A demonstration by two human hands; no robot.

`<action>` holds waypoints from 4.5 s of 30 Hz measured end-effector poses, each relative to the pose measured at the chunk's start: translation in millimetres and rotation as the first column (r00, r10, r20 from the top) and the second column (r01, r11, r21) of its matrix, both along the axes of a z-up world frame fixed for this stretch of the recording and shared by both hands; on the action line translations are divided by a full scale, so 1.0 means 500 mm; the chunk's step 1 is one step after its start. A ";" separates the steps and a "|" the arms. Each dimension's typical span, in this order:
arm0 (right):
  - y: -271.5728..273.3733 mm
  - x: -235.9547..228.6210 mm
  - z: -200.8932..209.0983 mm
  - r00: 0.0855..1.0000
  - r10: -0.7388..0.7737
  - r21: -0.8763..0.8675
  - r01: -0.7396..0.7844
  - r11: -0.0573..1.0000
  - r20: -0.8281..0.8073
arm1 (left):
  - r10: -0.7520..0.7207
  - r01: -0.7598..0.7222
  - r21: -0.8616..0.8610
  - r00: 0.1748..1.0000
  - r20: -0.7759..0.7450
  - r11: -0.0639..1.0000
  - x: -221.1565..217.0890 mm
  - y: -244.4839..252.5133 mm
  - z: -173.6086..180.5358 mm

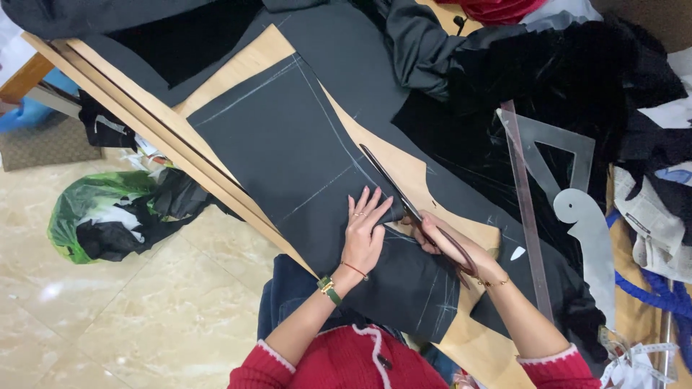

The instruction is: The person cuts a large piece of black fabric along marked lines using shears. They then fold the cut fabric piece and trim additional edges to refine the shape.

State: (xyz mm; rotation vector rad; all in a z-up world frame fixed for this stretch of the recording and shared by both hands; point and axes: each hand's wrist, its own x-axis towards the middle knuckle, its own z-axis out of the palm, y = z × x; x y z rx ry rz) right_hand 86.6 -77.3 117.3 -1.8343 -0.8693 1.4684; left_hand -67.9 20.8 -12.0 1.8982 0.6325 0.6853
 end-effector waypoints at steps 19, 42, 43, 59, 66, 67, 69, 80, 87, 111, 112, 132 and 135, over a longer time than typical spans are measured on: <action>0.085 -0.041 0.093 0.981 0.009 -0.238 0.038 0.970 0.193 | -0.028 0.028 -0.114 1.000 -0.001 0.993 -0.004 0.010 0.026; 0.007 -0.034 -0.111 0.970 -0.238 -0.177 0.227 0.958 -0.045 | -0.025 0.033 -0.184 0.999 0.045 0.982 -0.007 0.014 0.036; 0.004 -0.034 -0.113 0.970 -0.237 -0.178 0.225 0.958 -0.049 | -0.025 0.033 -0.181 0.999 0.045 0.983 -0.008 0.013 0.035; 0.003 -0.044 -0.119 0.966 -0.256 -0.158 0.249 0.955 -0.028 | -0.030 0.036 -0.180 0.999 0.039 0.983 -0.009 0.014 0.036; 0.009 -0.049 -0.107 0.951 -0.304 -0.199 0.287 0.937 -0.061 | -0.021 0.035 -0.194 0.997 0.075 0.980 -0.009 0.015 0.039; 0.012 -0.050 -0.101 0.955 -0.292 -0.204 0.276 0.939 -0.050 | -0.021 0.035 -0.191 0.997 0.073 0.981 -0.010 0.016 0.041; 0.011 -0.049 -0.107 0.959 -0.282 -0.210 0.268 0.940 -0.039 | -0.023 0.036 -0.189 0.997 0.071 0.981 -0.011 0.016 0.043; -0.089 -0.035 -0.069 0.874 -0.317 -0.086 0.372 0.924 0.368 | -0.118 0.171 0.203 0.961 -0.249 0.964 0.011 0.007 0.054; -0.150 -0.082 0.070 0.818 -0.524 -0.038 0.547 0.837 0.235 | -0.085 0.227 0.363 0.926 -0.368 0.903 0.028 0.009 0.028; -0.568 0.035 -0.077 0.289 -0.492 0.013 0.853 0.522 0.821 | -0.027 0.374 0.622 0.869 -0.493 0.687 0.007 -0.043 0.004; -0.594 0.039 -0.097 0.280 -0.500 0.025 0.854 0.519 0.819 | -0.024 0.365 0.637 0.879 -0.477 0.680 0.009 -0.044 0.004; -0.717 0.018 -0.219 0.152 -0.139 0.018 0.612 0.791 0.979 | 0.095 0.207 0.588 0.893 -0.440 0.782 0.068 0.023 0.009; -0.717 -0.003 -0.231 0.129 -0.172 0.068 0.574 0.816 0.977 | 0.270 0.046 0.645 0.884 -0.382 0.763 0.039 0.161 0.018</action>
